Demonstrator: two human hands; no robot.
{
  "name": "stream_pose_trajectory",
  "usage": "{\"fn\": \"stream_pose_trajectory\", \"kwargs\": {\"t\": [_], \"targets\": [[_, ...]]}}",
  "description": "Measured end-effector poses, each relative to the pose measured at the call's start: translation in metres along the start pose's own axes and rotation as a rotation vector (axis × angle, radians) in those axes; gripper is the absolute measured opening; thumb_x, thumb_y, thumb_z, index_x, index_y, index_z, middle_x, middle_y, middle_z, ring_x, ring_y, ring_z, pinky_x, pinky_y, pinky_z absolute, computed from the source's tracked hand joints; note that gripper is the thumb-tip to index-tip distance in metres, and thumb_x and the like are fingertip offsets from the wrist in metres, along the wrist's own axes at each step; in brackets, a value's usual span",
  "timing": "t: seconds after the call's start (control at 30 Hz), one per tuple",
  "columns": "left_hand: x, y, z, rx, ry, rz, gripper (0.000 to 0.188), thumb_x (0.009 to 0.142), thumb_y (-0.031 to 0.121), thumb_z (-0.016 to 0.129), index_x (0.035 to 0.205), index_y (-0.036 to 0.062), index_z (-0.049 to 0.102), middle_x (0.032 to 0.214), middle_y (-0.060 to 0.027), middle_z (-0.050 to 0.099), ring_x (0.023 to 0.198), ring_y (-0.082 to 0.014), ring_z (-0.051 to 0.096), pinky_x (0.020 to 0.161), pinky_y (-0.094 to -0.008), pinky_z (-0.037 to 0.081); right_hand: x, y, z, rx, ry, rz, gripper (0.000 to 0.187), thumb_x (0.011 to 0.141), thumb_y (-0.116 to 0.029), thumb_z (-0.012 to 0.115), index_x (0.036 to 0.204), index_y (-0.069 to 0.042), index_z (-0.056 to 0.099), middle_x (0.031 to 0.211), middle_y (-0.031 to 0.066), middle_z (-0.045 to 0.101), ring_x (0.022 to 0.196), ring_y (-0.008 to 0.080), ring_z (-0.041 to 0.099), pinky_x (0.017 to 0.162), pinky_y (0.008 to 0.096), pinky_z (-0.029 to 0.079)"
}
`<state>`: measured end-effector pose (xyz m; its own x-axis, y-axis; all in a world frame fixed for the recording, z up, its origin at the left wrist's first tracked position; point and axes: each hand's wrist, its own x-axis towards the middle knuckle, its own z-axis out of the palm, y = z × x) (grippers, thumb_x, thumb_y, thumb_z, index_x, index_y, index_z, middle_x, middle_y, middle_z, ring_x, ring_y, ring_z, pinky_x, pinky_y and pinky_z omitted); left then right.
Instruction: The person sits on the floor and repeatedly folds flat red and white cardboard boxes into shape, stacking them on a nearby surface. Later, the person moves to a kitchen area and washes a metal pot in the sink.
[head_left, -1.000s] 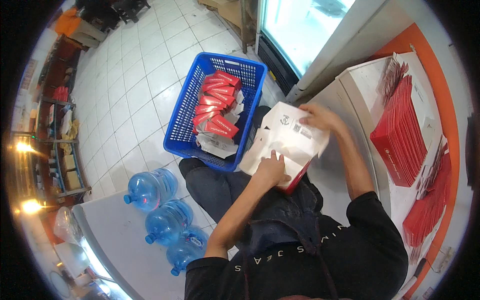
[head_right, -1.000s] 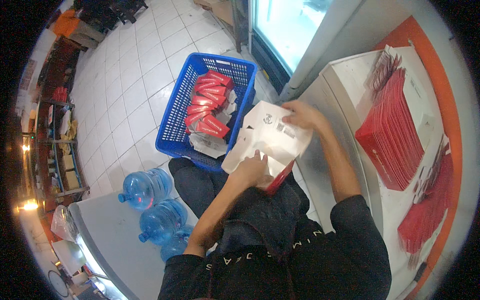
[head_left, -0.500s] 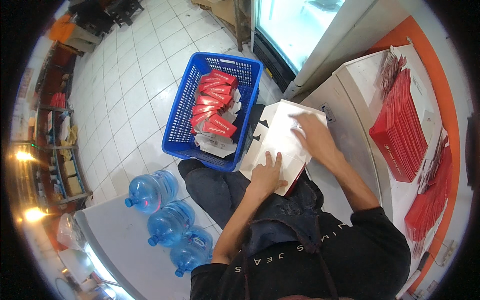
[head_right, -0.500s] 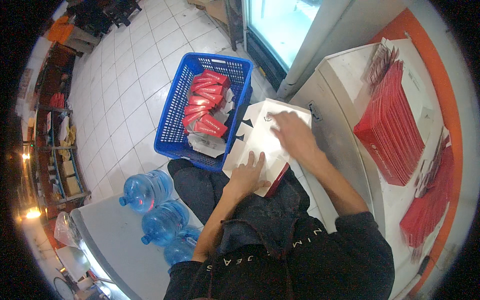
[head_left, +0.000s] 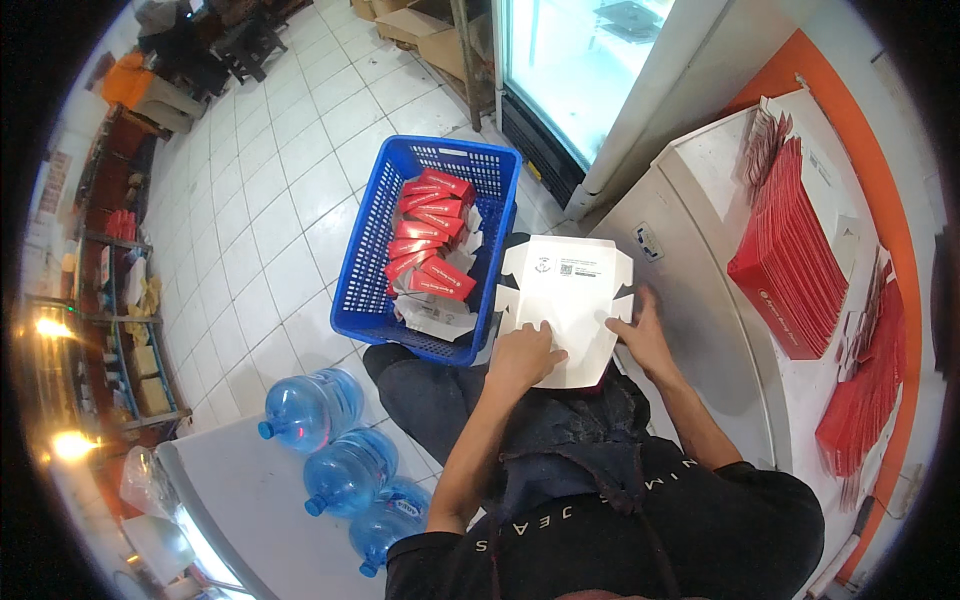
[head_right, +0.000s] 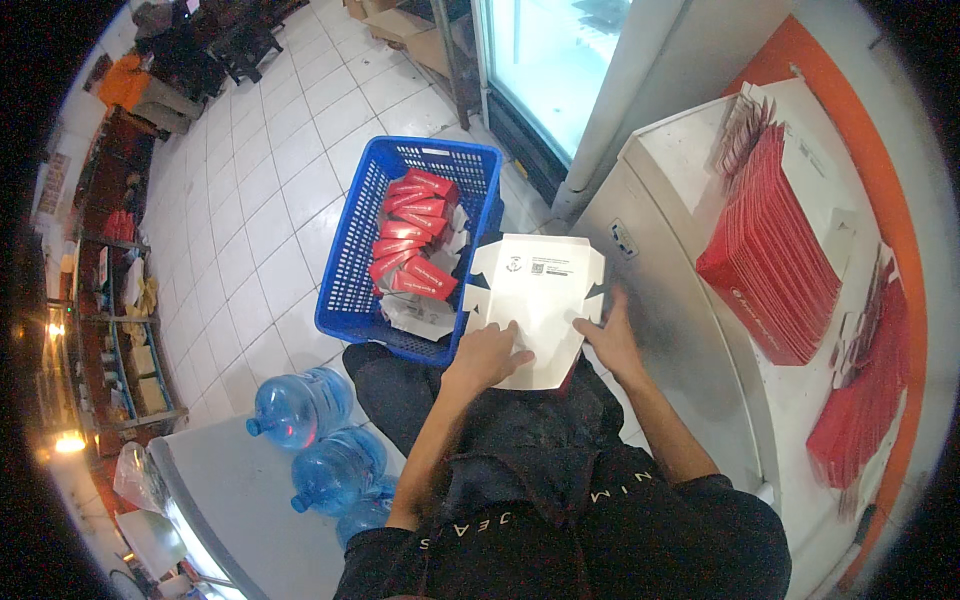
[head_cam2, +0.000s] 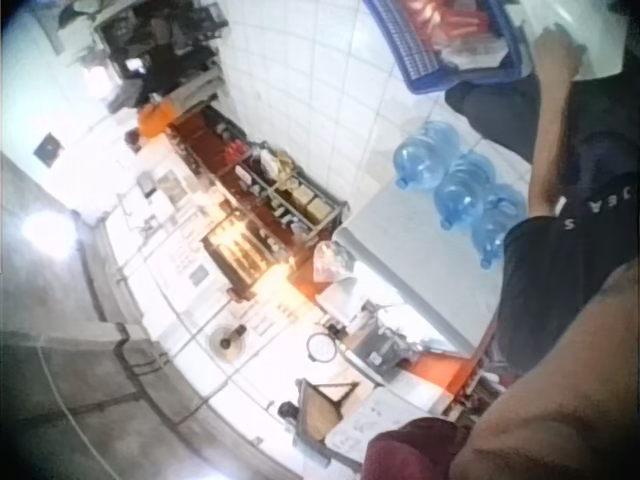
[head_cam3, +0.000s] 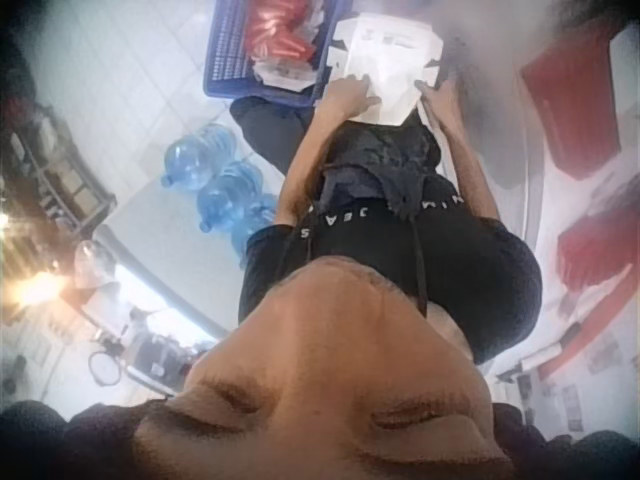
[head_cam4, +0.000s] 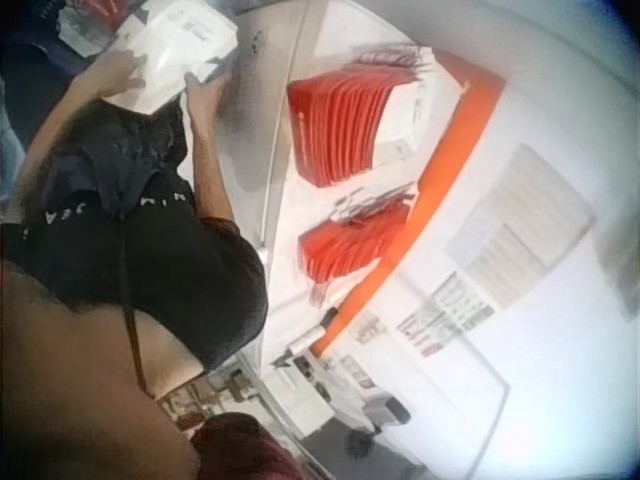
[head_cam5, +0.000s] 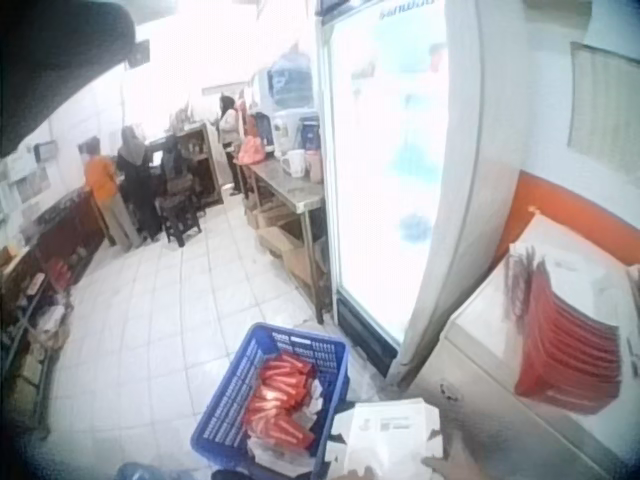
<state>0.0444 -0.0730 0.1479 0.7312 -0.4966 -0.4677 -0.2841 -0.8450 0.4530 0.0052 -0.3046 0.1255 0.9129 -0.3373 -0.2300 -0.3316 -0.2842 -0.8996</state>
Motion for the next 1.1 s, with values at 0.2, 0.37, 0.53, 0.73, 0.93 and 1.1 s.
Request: {"fn": "stream_pose_trajectory", "kwargs": {"t": [0.2,0.37,0.53,0.73,0.93,1.1], "targets": [[-0.012,-0.035,-0.040,-0.217,1.105,-0.049,0.061,0.088,0.026,0.078,0.136,-0.0033,0.055,0.121,-0.0212,0.066,0.106,-0.0338,0.067,0.092,-0.0454,0.054,0.018,-0.026,0.002,0.153,-0.338,0.005,0.046,0.099,-0.009,0.057,0.142,0.003,0.050,0.124,0.0144,0.066,0.111,0.0203,0.064,0.098,0.0334,0.049],[-0.026,-0.108,-0.033,-1.171,0.737,-0.131,0.055,0.093,0.021,0.075,0.138,-0.0030,0.056,0.120,-0.0125,0.070,0.103,-0.0186,0.068,0.088,-0.0351,0.055,0.029,-0.044,0.019,0.152,-0.340,-0.123,0.033,0.104,-0.016,0.056,0.132,0.002,0.059,0.115,0.0103,0.068,0.102,0.0154,0.062,0.090,0.0315,0.049],[-0.038,-0.098,-0.035,-1.579,0.719,-0.176,0.049,0.099,0.029,0.069,0.135,-0.0016,0.057,0.114,-0.0101,0.070,0.096,-0.0166,0.069,0.081,-0.0311,0.056,0.041,-0.051,0.032,0.312,-0.360,0.018,0.037,0.108,-0.033,0.053,0.123,0.000,0.065,0.106,0.0043,0.070,0.094,0.0103,0.063,0.084,0.0279,0.051],[-0.046,-0.109,-0.029,-1.858,0.688,-0.137,0.059,0.099,0.045,0.066,0.135,-0.0011,0.056,0.115,-0.0111,0.069,0.100,-0.0190,0.069,0.083,-0.0316,0.056,0.049,-0.067,0.041,0.556,-0.527,0.179,0.039,0.107,-0.041,0.053,0.122,-0.006,0.064,0.101,0.0016,0.072,0.082,0.0103,0.068,0.073,0.0272,0.055],[-0.069,-0.103,-0.018,-1.757,0.533,0.032,0.079,0.096,0.037,0.071,0.158,0.0077,0.031,0.136,-0.0140,0.060,0.114,-0.0203,0.063,0.092,-0.0328,0.052,0.056,-0.100,0.051,0.591,-0.384,0.077,0.041,0.109,-0.038,0.049,0.129,-0.004,0.058,0.106,0.0045,0.069,0.084,0.0122,0.068,0.068,0.0277,0.054],[-0.067,-0.095,-0.022,-1.585,0.642,-0.030,0.082,0.092,0.017,0.075,0.157,0.0016,0.029,0.132,-0.0175,0.062,0.114,-0.0215,0.064,0.096,-0.0334,0.051,0.076,-0.097,0.063,0.304,-0.043,-0.314,0.042,0.105,-0.035,0.056,0.134,-0.004,0.055,0.117,0.0120,0.068,0.112,0.0242,0.066,0.098,0.0410,0.051]]}}
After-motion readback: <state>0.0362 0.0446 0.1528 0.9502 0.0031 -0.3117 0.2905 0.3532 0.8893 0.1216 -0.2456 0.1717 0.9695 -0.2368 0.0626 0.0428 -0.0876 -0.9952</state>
